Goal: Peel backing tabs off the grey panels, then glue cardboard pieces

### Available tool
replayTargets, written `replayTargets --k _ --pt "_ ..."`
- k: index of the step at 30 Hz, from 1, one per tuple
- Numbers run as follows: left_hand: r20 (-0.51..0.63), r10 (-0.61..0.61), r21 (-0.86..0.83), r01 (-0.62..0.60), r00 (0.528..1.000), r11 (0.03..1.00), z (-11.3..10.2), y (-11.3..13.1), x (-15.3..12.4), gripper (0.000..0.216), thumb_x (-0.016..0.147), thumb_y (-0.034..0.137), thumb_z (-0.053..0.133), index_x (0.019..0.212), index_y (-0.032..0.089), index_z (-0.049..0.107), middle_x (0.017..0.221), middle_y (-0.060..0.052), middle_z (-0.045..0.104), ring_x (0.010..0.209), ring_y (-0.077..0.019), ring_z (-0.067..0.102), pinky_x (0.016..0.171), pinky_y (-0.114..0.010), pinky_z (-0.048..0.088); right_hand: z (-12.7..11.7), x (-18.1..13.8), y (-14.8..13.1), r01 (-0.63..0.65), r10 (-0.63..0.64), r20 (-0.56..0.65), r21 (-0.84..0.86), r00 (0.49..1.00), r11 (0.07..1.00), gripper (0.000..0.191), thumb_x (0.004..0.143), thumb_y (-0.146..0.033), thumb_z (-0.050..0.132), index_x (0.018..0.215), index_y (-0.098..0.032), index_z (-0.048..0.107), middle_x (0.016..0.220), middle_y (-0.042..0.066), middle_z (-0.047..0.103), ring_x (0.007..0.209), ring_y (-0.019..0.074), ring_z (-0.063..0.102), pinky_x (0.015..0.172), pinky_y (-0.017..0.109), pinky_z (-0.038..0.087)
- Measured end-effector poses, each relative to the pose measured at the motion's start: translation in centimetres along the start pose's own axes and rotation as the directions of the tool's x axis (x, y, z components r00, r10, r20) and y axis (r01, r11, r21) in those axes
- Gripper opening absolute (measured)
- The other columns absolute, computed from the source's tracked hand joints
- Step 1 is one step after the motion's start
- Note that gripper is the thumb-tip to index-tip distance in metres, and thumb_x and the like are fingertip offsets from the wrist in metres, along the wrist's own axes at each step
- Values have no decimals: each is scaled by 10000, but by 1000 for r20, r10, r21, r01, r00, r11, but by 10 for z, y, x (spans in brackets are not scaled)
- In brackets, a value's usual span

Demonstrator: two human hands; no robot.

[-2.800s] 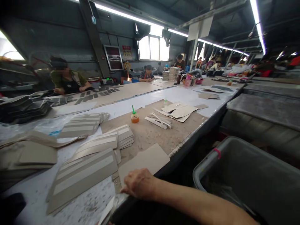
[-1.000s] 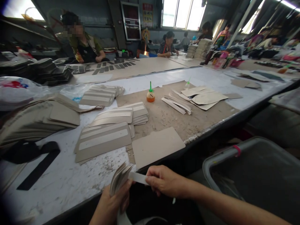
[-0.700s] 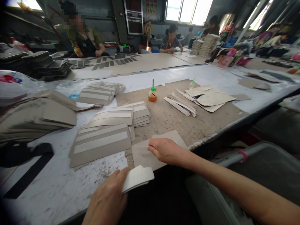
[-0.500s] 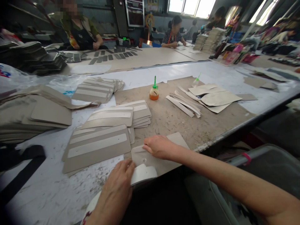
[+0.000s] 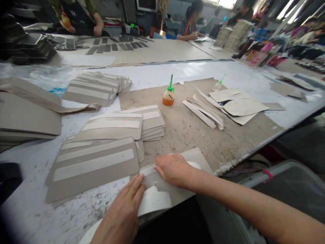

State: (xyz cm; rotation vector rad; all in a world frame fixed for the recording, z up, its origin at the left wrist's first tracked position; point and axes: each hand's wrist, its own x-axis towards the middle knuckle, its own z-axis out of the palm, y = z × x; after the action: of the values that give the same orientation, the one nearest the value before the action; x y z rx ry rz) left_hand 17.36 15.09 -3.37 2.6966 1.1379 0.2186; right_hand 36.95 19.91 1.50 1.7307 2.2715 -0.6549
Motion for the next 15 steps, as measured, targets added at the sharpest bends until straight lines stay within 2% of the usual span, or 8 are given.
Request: replayTargets --k 5,15 --pt "53 1 -5 -1 999 1000 -7 0 2 557 618 -51 347 1114 62 573 1326 -185 524 1217 -315 489 964 -427 466 3 0 -1 -4 4 -19 -4 1000 1000 274 936 -300 375 897 -171 613 919 89 697 838 233 644 672 294 407" --pt "114 -2 -19 4 994 1000 -6 -5 6 562 585 -35 354 1069 117 598 1359 -137 504 1228 -289 486 972 -424 463 3 2 -3 -27 27 -19 6 999 1000 283 931 -276 365 901 -153 617 921 115 695 846 251 650 680 312 413"
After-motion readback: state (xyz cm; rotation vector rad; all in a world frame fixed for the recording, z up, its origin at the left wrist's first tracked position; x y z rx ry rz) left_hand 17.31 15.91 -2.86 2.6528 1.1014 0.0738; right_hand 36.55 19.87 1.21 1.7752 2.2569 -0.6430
